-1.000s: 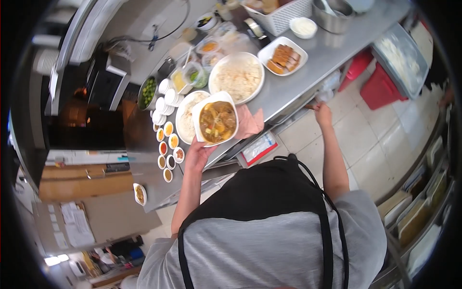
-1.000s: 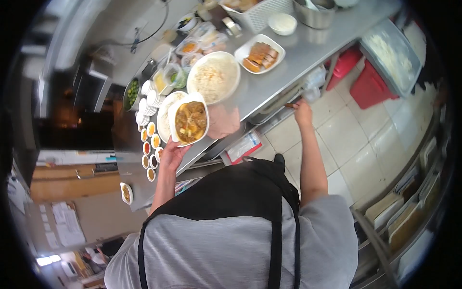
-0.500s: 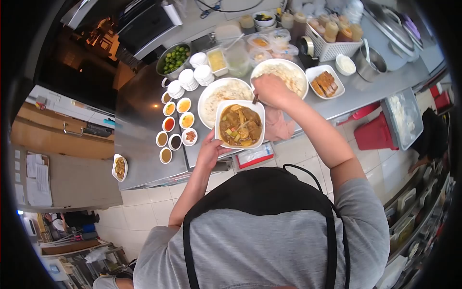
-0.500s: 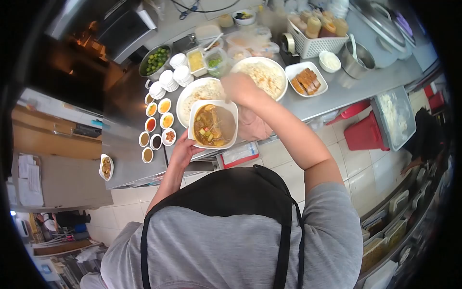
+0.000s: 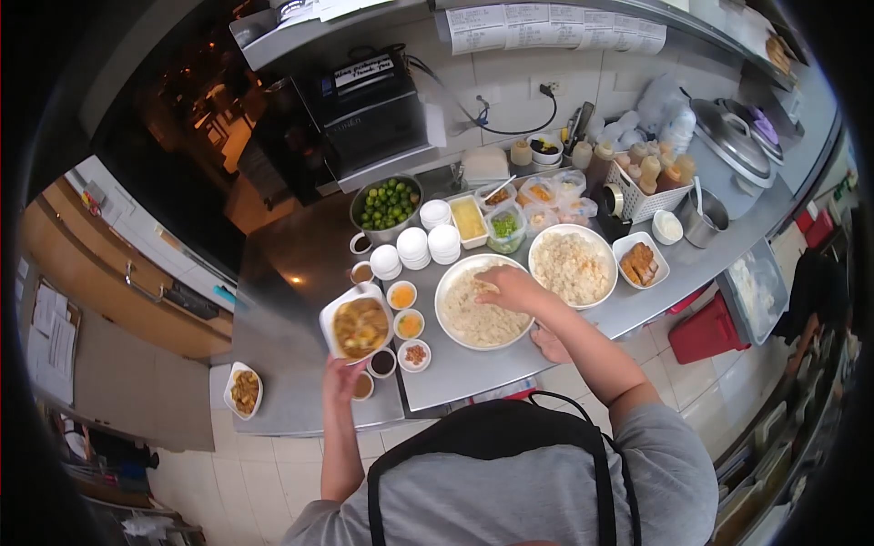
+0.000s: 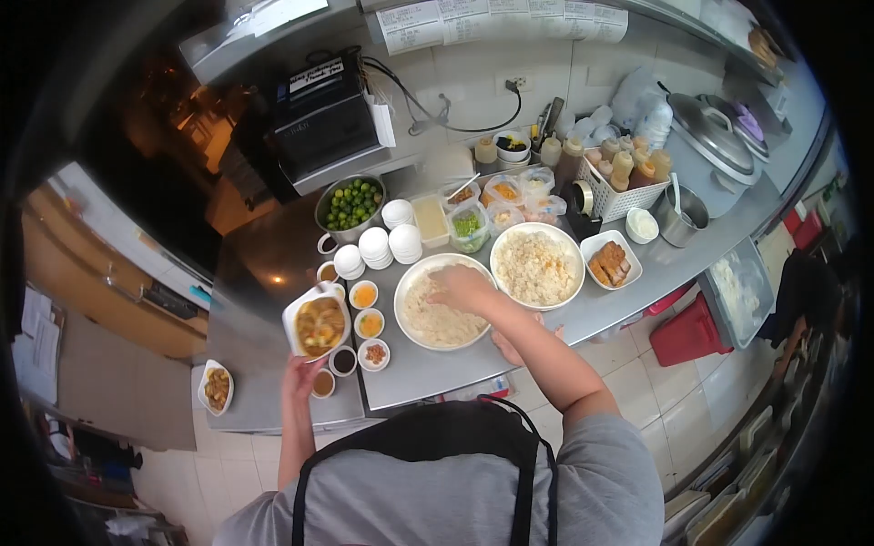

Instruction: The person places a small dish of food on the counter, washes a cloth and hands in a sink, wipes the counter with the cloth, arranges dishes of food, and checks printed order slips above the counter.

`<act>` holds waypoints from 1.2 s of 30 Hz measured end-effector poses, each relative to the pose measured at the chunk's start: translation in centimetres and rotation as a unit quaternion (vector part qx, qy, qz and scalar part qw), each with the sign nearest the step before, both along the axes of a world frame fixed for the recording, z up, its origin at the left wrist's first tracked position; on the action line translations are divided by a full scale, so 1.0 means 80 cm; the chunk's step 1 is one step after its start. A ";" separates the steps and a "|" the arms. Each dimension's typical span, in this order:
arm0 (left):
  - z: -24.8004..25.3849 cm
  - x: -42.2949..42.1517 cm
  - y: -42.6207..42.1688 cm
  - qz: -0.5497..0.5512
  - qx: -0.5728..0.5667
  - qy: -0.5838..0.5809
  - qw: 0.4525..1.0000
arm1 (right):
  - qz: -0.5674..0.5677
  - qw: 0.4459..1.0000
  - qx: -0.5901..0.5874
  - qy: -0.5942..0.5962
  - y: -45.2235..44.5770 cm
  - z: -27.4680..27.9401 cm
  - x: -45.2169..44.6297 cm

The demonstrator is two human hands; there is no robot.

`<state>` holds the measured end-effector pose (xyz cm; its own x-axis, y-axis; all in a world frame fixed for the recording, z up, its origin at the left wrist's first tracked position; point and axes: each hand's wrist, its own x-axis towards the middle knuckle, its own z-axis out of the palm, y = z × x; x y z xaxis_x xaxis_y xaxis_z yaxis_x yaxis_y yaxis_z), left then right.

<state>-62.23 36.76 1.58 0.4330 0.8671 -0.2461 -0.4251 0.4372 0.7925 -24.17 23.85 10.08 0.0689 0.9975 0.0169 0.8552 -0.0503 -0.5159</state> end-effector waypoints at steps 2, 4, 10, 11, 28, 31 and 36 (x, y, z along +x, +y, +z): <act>-0.026 -0.051 0.053 0.062 -0.001 0.014 0.998 | -0.015 1.000 0.013 0.006 -0.004 -0.004 -0.001; -0.056 -0.096 0.104 0.135 0.012 0.046 0.990 | -0.031 0.999 0.023 0.013 -0.004 -0.002 0.002; -0.115 -0.159 0.211 0.240 -0.041 0.066 0.968 | -0.068 0.992 0.089 0.051 0.001 0.026 -0.001; -0.121 -0.162 0.224 0.239 -0.056 0.066 0.967 | -0.065 0.990 0.111 0.049 0.007 0.030 0.003; -0.062 -0.053 0.150 0.408 0.031 0.247 0.879 | -0.008 0.644 0.308 0.700 0.150 0.230 0.087; -0.035 0.004 0.121 0.345 0.157 0.262 0.887 | 0.040 0.619 0.288 0.730 0.170 0.248 0.118; 0.098 0.154 0.047 0.222 0.360 0.245 0.872 | 0.069 0.593 0.280 0.752 0.157 0.269 0.110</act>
